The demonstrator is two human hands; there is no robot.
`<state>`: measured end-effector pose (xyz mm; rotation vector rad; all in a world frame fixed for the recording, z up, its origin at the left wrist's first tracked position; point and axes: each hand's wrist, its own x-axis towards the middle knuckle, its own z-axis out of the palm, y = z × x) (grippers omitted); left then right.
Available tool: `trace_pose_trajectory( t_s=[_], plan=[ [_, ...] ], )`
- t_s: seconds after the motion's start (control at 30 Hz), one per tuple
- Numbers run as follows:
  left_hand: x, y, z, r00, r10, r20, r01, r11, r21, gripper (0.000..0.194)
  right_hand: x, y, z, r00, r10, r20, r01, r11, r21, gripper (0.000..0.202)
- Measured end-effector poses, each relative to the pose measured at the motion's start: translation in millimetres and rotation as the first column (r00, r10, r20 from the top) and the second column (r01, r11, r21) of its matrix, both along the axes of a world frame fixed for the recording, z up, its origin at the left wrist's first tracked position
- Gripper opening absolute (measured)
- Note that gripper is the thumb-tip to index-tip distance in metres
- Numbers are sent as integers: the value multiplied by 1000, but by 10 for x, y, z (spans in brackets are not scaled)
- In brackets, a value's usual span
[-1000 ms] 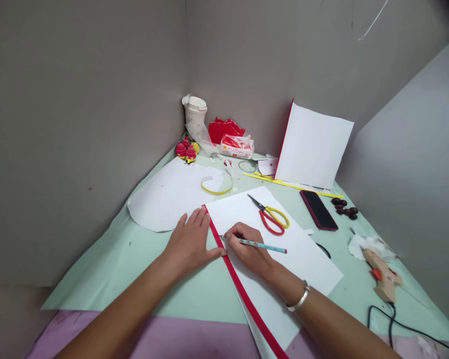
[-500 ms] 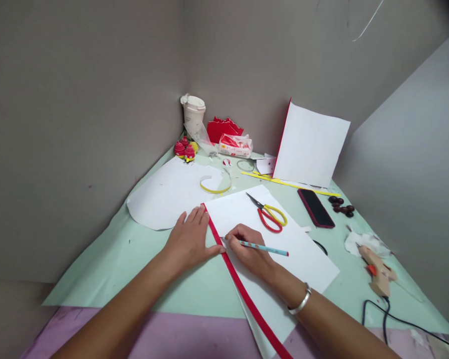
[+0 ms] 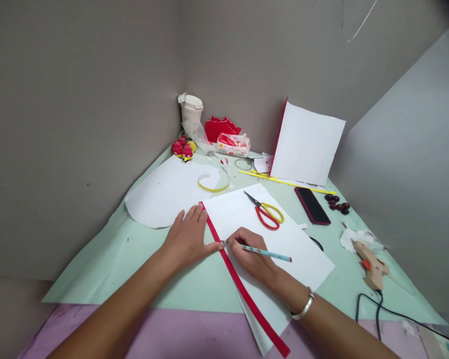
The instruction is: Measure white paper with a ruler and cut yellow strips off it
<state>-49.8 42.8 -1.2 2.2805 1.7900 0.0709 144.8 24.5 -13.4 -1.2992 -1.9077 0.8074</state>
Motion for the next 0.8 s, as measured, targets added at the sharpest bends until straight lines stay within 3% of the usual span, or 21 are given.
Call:
trace_pose_trajectory(
  t_s=[0.8],
  plan=[
    [5,-1,20,1000,1,5,-1,1000,-5,95,23,-73,11,1000,-11,6,11,1000,18,16]
  ],
)
